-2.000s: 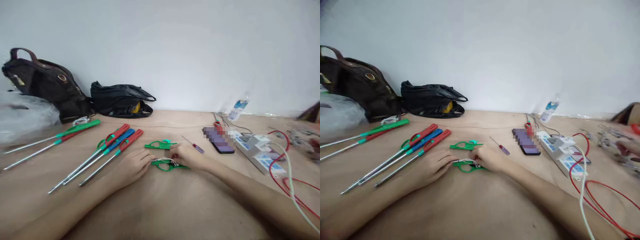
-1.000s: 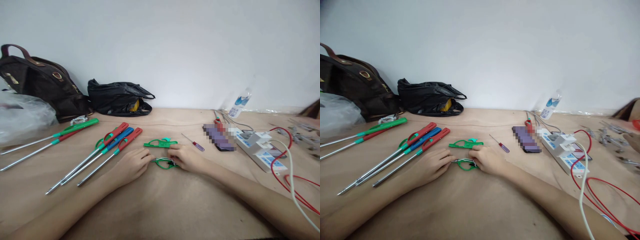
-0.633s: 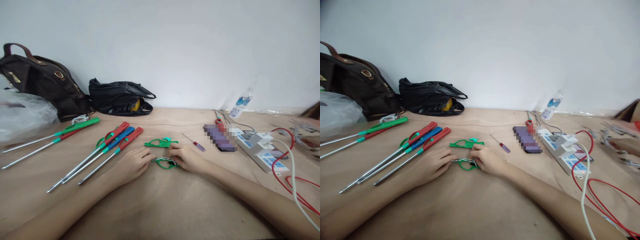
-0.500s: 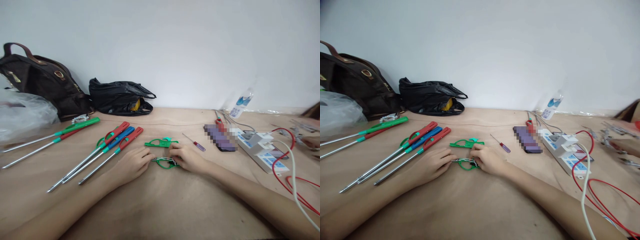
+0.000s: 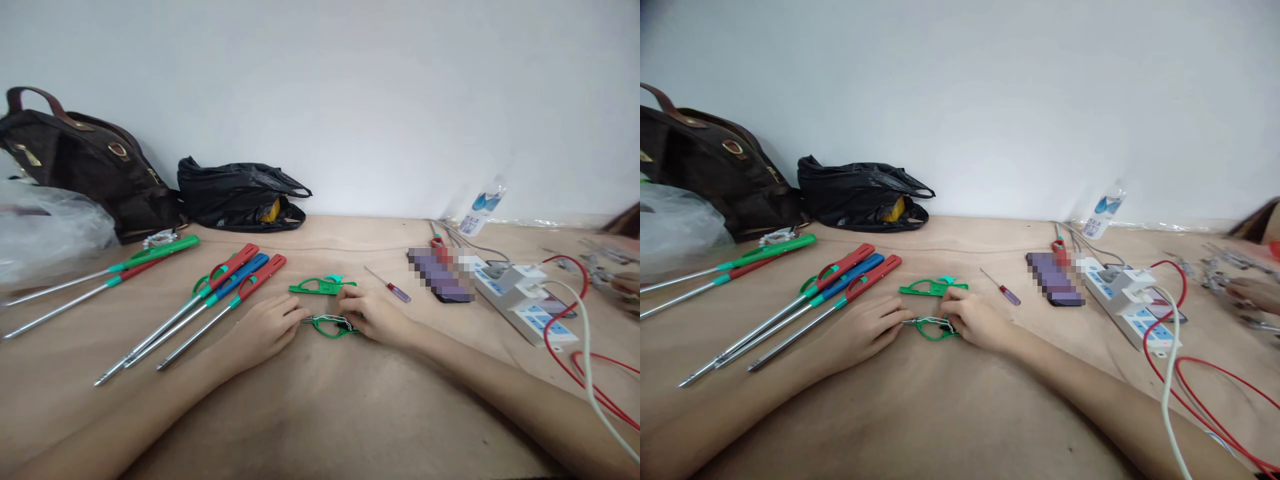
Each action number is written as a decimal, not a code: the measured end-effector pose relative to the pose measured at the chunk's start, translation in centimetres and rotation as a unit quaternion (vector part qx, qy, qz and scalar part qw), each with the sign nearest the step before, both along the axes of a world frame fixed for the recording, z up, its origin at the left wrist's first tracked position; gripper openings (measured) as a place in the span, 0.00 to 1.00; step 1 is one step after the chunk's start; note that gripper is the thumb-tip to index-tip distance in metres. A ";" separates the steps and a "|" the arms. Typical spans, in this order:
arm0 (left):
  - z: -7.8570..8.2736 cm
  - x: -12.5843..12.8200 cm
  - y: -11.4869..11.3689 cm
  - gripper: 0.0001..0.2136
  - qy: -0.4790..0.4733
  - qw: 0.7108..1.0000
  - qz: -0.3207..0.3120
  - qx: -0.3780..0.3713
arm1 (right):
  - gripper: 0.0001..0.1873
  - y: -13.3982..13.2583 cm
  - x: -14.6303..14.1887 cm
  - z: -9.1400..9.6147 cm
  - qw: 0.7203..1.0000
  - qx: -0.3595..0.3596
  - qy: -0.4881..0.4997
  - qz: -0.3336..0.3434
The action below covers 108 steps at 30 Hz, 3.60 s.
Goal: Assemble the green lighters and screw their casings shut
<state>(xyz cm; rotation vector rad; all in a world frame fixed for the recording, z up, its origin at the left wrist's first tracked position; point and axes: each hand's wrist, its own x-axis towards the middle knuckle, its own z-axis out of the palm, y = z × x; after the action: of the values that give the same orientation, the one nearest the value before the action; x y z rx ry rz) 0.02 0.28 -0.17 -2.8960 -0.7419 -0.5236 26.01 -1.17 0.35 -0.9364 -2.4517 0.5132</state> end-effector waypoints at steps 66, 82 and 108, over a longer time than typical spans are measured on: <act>1.1 4.2 0.2 0.07 -0.035 0.997 -0.011 -0.066 | 0.09 0.2 0.2 -0.2 0.994 0.071 -0.083 -0.023; 3.0 2.4 0.4 0.07 -0.092 0.966 0.003 -0.241 | 0.10 -0.4 1.8 1.2 0.999 -0.004 -0.027 -0.024; 2.6 1.5 0.3 0.07 0.003 0.980 0.041 -0.195 | 0.04 -1.5 1.5 0.0 0.992 0.094 -0.072 -0.031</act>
<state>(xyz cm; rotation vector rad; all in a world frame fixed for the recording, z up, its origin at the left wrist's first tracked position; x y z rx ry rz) 1.55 0.55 2.39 -3.1970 -1.0651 -0.3988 27.56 -2.67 0.36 -0.9961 -2.5351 0.1939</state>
